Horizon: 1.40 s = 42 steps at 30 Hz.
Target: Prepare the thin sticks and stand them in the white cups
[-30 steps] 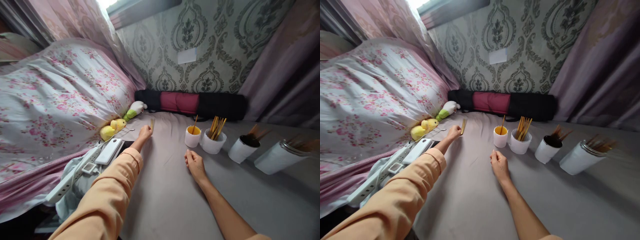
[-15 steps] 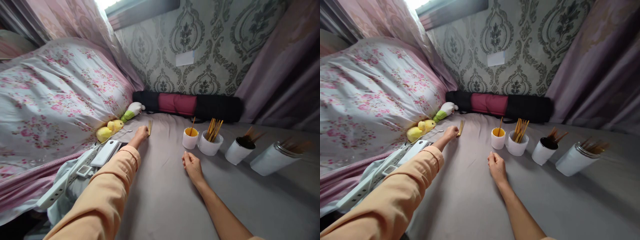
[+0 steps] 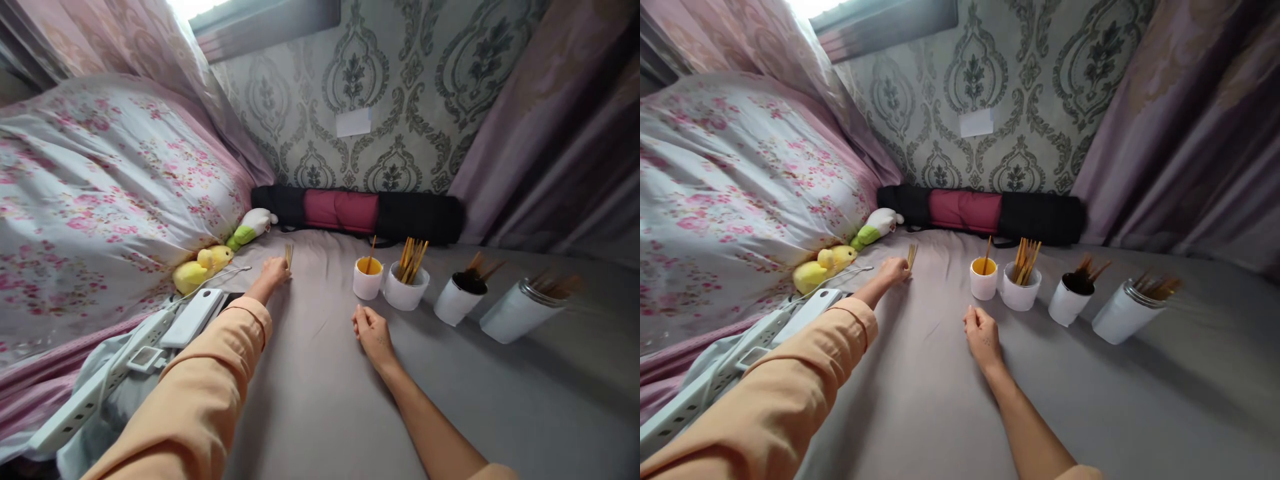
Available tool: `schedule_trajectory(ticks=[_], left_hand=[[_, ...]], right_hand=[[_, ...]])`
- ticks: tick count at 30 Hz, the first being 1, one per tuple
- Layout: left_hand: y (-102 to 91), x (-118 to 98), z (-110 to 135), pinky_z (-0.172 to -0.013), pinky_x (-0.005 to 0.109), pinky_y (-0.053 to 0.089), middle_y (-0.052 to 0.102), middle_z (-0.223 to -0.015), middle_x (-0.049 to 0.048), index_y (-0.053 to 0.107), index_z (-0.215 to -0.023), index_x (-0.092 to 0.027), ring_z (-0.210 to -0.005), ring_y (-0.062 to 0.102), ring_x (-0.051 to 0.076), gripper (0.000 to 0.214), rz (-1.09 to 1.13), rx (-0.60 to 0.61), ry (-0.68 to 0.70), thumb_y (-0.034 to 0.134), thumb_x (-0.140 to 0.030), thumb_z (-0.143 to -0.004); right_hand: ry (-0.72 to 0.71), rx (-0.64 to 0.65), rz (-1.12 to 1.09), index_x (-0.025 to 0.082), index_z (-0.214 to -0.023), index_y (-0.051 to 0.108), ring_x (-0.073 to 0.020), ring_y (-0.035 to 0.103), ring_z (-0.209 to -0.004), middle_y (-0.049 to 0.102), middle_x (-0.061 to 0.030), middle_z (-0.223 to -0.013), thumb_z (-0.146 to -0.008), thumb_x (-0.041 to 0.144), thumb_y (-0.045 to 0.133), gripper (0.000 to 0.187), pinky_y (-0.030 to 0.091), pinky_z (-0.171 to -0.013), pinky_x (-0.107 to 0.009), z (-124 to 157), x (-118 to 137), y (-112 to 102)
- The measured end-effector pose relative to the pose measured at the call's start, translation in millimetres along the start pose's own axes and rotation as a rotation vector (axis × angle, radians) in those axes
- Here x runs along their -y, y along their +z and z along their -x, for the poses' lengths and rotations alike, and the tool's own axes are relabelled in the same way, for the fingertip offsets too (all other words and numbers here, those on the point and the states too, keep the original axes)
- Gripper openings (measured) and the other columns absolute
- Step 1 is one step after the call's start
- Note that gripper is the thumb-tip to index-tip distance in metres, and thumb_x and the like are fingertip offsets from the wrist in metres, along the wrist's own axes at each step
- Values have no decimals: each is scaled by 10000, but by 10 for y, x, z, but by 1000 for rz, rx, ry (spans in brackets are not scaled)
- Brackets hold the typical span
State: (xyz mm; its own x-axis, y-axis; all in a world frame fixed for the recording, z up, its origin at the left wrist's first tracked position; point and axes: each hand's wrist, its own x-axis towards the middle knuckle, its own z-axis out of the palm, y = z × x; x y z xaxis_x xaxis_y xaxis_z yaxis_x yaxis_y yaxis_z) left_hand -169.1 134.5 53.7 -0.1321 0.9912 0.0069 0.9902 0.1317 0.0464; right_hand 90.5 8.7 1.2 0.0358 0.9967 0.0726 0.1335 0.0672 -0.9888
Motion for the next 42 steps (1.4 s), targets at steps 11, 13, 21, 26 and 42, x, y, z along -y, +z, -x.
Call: schedule_trajectory(ticks=[11,13,21,26,42], left_hand=[[8,-37,20,-773,313,400,641,-907,137,670,-879,-162,-937,537,264,273,-107,31,47,538,-172,-640],[8,-43,20,-771,305,401,640,-913,140,667,-888,-158,-937,540,260,283,-115,32,47,530,-163,-641],[8,-60,-16,-768,300,407,648,-894,147,665,-884,-143,-915,565,252,285,-114,40,26,518,-161,-641],[-4,-67,-24,-742,302,415,648,-892,167,669,-867,-133,-895,582,268,271,-91,44,12,532,-150,-633],[19,3,-94,-710,292,423,650,-843,146,674,-834,-155,-847,597,252,226,53,66,-79,566,-178,-637]], right_hand=[[-14,-20,36,169,-610,478,-74,384,-423,433,27,-495,-826,495,371,405,289,-400,-182,-10,-32,-12],[-11,-15,43,169,-614,477,-73,389,-428,438,26,-503,-830,489,367,402,293,-403,-180,-11,-32,-13],[5,0,16,166,-615,470,-69,365,-412,406,37,-491,-827,487,370,398,279,-385,-177,-9,-20,-11],[-1,3,18,164,-617,475,-69,377,-418,416,33,-494,-828,477,373,391,282,-391,-175,-14,-18,-17],[3,8,13,164,-627,487,-69,389,-394,429,36,-487,-816,506,383,404,287,-376,-176,-11,-3,-22]])
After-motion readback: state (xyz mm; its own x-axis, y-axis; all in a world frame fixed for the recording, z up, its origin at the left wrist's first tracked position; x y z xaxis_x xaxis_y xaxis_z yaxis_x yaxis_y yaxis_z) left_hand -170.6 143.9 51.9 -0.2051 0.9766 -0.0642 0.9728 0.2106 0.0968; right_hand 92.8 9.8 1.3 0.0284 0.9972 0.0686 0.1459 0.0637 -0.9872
